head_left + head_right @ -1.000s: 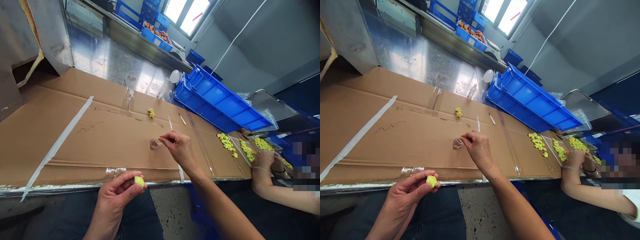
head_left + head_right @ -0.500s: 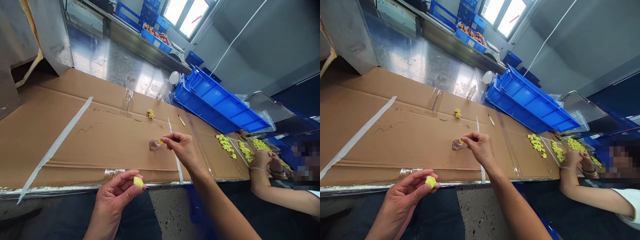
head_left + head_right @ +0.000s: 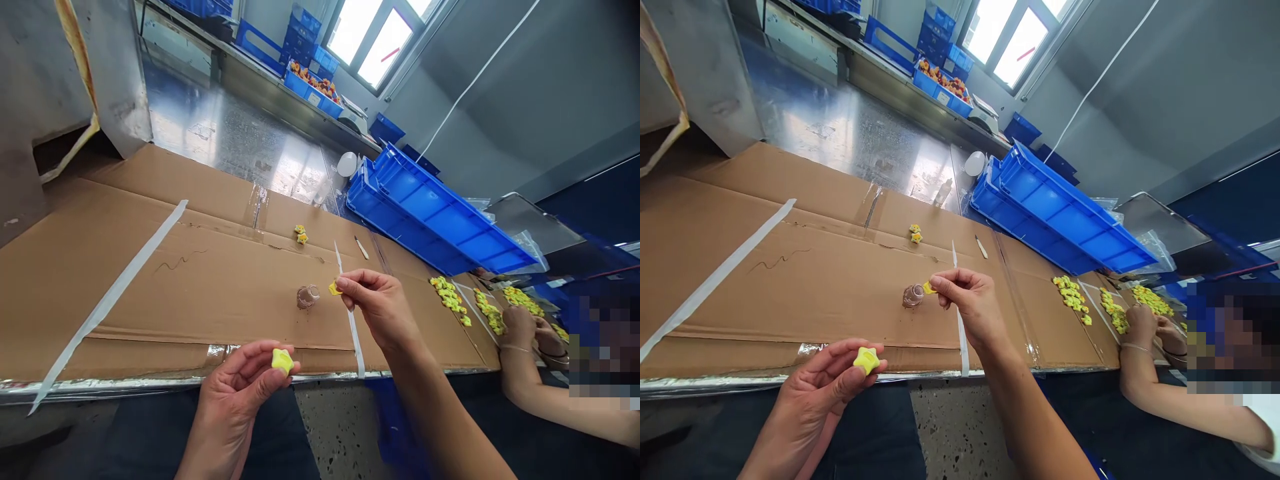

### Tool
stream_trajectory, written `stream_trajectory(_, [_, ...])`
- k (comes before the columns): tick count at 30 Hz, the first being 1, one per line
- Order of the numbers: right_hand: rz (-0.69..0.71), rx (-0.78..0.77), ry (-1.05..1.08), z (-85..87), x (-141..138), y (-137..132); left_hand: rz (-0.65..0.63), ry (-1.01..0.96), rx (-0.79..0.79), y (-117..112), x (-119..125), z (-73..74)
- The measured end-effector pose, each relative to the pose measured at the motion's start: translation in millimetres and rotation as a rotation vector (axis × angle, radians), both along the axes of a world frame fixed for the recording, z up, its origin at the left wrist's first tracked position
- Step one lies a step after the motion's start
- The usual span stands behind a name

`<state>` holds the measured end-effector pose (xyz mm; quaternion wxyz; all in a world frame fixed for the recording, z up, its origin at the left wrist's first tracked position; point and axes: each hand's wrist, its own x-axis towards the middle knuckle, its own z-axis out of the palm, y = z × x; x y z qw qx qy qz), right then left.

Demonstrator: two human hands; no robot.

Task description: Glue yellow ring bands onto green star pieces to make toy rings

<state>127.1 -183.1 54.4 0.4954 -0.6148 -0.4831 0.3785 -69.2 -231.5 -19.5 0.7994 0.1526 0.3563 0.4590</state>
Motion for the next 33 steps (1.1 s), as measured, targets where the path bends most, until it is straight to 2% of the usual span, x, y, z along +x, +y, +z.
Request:
stream_trajectory(3, [0.048, 0.005, 0.076, 10.3, -17, -17, 0.013, -0.1, -0.011, 1, 4, 0.3])
stream_trajectory(6, [0.096, -0.021, 0.182, 13.6, -35, -34, 0.032, -0.17, 0.002, 1, 7, -1.3])
stream_trajectory(12, [0.148, -0.084, 0.338, -2.1, -56, -46, 0.084, -0.197, 0.111, 1, 8, -2.3])
stream_trajectory(18, [0.141, -0.058, 0.269, -11.2, -60, -50, 0.118, -0.175, 0.156, 0, 7, -0.6])
stream_trajectory(33, [0.162, 0.012, 0.175, -10.2, -60, -54, 0.082, -0.195, 0.215, -1, 6, -3.6])
